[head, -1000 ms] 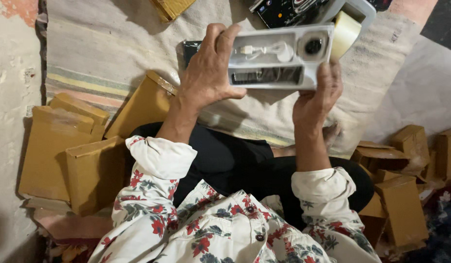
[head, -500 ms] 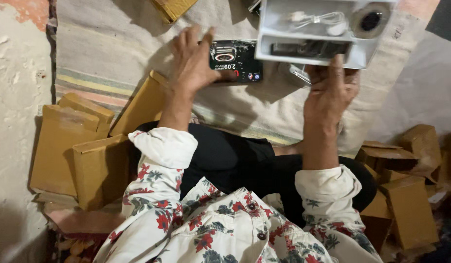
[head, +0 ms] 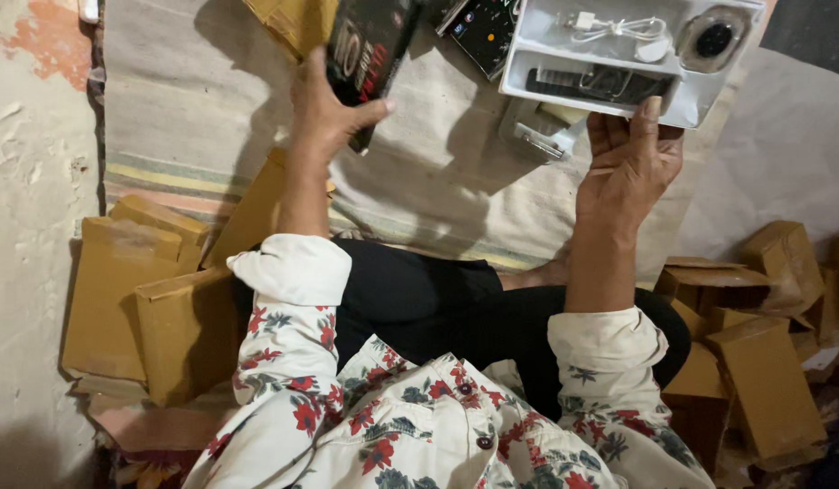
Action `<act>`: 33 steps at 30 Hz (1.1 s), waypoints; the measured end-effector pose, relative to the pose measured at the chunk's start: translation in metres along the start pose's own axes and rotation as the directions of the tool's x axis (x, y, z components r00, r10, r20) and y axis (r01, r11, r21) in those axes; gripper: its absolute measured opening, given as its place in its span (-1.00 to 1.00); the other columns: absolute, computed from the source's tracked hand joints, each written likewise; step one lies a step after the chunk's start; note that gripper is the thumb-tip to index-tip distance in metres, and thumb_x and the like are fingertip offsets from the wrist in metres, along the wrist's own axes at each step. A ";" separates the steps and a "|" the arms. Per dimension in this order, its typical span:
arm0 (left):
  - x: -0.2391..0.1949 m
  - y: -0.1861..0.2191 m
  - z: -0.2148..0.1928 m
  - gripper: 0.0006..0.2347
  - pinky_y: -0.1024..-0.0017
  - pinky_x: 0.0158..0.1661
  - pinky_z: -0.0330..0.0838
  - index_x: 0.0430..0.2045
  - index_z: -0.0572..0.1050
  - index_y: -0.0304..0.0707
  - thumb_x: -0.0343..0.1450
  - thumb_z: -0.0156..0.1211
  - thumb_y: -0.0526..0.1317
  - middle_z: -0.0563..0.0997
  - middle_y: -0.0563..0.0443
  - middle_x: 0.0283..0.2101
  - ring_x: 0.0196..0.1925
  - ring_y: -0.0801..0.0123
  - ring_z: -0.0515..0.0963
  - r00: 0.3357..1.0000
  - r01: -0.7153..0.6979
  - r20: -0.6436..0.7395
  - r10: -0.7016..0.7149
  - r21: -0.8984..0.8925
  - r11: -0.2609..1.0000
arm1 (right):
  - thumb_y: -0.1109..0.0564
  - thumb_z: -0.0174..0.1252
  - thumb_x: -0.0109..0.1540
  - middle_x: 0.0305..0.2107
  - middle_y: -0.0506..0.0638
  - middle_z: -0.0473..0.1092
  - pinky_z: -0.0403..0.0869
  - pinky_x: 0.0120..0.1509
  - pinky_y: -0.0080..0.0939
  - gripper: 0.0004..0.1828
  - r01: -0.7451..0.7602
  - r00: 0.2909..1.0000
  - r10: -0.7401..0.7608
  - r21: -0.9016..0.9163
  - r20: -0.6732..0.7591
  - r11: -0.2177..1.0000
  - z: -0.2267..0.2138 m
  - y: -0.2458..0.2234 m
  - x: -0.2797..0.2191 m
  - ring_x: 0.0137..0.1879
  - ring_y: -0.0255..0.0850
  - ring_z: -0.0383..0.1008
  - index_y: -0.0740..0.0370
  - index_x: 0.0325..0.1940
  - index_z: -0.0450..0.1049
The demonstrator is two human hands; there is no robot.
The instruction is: The person sits on the floor and packs smartwatch boxes into small cardboard shipping boxes. They open the product packaging, place the contents into the shipping box, fold the flaps, and seal the box with packing tape using a tape dispenser.
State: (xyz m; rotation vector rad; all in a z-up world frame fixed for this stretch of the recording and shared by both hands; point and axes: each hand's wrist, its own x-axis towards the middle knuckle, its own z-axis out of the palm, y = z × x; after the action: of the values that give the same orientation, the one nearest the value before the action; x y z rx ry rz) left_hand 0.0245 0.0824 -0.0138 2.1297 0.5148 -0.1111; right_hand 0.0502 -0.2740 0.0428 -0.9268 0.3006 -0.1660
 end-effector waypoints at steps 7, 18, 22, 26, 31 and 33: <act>-0.014 0.019 0.000 0.04 0.03 0.38 0.37 0.48 0.06 -0.12 0.15 0.73 0.04 0.26 -0.20 0.45 0.54 0.04 0.28 0.886 -0.304 0.145 0.441 -0.535 0.788 | 0.13 0.25 0.37 -0.14 0.07 0.52 0.67 -0.01 -0.09 -0.72 -0.125 0.984 0.134 -0.086 0.114 0.988 0.014 0.039 -0.018 -0.12 -0.18 0.61 0.27 0.11 0.40; -0.020 0.035 0.026 0.17 0.03 0.42 0.21 0.43 -0.01 -0.05 -0.03 0.80 0.05 0.27 -0.13 0.31 0.42 -0.06 0.28 0.776 -0.616 0.144 0.614 -0.030 0.787 | 0.18 0.25 0.37 -0.15 0.12 0.55 0.72 0.02 0.00 -0.73 -0.003 0.956 0.091 -0.301 0.278 0.954 0.017 0.075 -0.050 -0.11 -0.13 0.66 0.34 0.09 0.39; -0.027 0.044 0.038 0.22 0.02 0.33 0.31 0.44 -0.08 -0.09 -0.10 0.74 -0.02 0.21 -0.21 0.28 0.35 -0.18 0.21 0.796 -0.603 0.178 0.578 0.152 0.783 | 0.22 0.20 0.42 -0.03 0.10 0.51 0.70 0.14 0.04 -0.71 -0.041 0.934 0.113 -0.210 0.340 0.977 0.021 0.082 -0.056 0.04 -0.10 0.63 0.34 0.18 0.32; -0.028 0.044 0.038 0.21 0.00 0.29 0.34 0.47 -0.17 -0.10 -0.07 0.63 -0.13 0.19 -0.24 0.28 0.34 -0.23 0.19 0.830 -0.557 0.178 0.529 0.226 0.799 | 0.21 0.14 0.43 0.04 0.10 0.50 0.65 0.20 -0.01 -0.66 -0.133 0.897 0.216 -0.230 0.387 0.964 0.028 0.067 -0.057 0.10 -0.11 0.60 0.33 0.27 0.30; -0.029 0.047 0.045 0.23 -0.10 0.23 0.34 0.51 -0.26 -0.07 -0.01 0.63 -0.16 0.15 -0.32 0.31 0.36 -0.23 0.18 0.838 -0.523 0.067 0.541 0.383 0.762 | 0.24 0.27 0.29 0.07 0.09 0.48 0.58 0.37 -0.04 -0.48 -0.232 0.834 0.250 -0.098 0.492 0.968 0.038 0.052 -0.059 0.19 -0.11 0.57 0.28 0.30 0.26; -0.033 0.054 0.052 0.24 -0.12 0.24 0.33 0.53 -0.27 -0.04 0.01 0.65 -0.15 0.14 -0.32 0.34 0.39 -0.20 0.17 0.811 -0.512 0.006 0.586 0.491 0.704 | 0.28 0.22 0.37 0.08 0.10 0.46 0.51 0.40 -0.09 -0.54 -0.029 0.885 0.146 -0.261 0.442 0.965 0.042 0.059 -0.064 0.20 -0.16 0.51 0.35 0.33 0.27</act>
State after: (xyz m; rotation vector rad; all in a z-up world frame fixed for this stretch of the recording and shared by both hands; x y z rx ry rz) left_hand 0.0218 0.0025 0.0066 2.7027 -0.1171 0.3045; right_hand 0.0041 -0.1899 0.0302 -1.1668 -0.0815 0.1830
